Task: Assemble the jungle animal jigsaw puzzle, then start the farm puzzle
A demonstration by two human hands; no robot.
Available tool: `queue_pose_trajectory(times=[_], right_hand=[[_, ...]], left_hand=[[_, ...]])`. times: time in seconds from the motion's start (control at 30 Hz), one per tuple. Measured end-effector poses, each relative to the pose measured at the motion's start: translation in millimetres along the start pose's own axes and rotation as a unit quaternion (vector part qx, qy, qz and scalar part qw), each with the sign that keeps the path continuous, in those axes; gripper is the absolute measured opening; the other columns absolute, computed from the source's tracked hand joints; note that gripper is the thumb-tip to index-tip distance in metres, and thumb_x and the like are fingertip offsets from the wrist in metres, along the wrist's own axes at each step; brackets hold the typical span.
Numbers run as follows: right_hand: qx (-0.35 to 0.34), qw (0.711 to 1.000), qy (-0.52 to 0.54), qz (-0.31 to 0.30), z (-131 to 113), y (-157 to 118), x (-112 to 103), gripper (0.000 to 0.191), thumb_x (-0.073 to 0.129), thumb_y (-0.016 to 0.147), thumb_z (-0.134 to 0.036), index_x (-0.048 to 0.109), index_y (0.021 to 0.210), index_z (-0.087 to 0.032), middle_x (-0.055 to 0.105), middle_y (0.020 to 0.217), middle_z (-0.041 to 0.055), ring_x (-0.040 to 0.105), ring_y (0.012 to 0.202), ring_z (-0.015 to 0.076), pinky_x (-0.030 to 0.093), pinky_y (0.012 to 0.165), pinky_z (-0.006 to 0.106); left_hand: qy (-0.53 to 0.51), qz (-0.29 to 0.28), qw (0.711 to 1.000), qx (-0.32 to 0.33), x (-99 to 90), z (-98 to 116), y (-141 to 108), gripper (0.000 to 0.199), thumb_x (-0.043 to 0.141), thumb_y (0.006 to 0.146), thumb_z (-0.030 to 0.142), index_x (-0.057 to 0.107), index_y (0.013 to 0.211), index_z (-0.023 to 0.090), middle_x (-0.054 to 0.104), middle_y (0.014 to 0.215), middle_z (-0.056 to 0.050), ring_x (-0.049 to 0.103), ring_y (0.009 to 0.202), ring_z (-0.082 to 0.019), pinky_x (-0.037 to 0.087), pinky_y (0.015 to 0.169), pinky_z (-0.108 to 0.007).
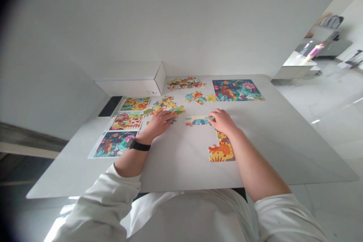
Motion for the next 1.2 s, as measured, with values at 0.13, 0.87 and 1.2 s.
queue_pose_trajectory(times=[0.13, 0.87, 1.2], right_hand=[[0.001, 1.000, -0.004, -0.002, 0, 0, 0, 0.019, 0.075, 0.099, -0.024, 0.082, 0.118, -0.024, 0.078, 0.123, 0.0113, 0.072, 0.117, 0.0301, 0.054, 0.112, 0.044], [-0.018, 1.000, -0.014, 0.001, 4, -2, 2, 0.022, 0.071, 0.101, -0.030, 0.082, 0.120, -0.024, 0.078, 0.121, 0.0126, 0.072, 0.115, 0.0313, 0.056, 0.110, 0.046], [-0.011, 1.000, -0.007, -0.002, 6, -1, 4, 0.024, 0.072, 0.100, -0.031, 0.083, 0.120, -0.024, 0.078, 0.123, 0.0136, 0.072, 0.114, 0.0330, 0.056, 0.109, 0.050]], left_hand=[[-0.001, -0.003, 1.000, 0.007, -3.7, 4, -1, 0.041, 0.056, 0.104, 0.020, 0.082, 0.135, 0.028, 0.073, 0.149, -0.008, 0.063, 0.143, -0.029, 0.045, 0.130, -0.050], [0.071, 0.114, 0.962, -0.239, -51.8, -33, -15, 0.057, 0.052, 0.096, 0.007, 0.070, 0.148, 0.023, 0.072, 0.140, -0.015, 0.068, 0.132, -0.034, 0.054, 0.117, -0.049], [0.063, 0.073, 0.972, -0.216, -29.9, -46, -15, 0.039, 0.064, 0.104, 0.038, 0.077, 0.139, 0.027, 0.069, 0.147, -0.015, 0.065, 0.139, -0.036, 0.051, 0.124, -0.053]])
Point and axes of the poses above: each hand's wrist, its own y-axis towards the middle knuckle, its own x-axis out of the palm, z = x × y, the point moved 5 cm from there along y, towards the middle knuckle
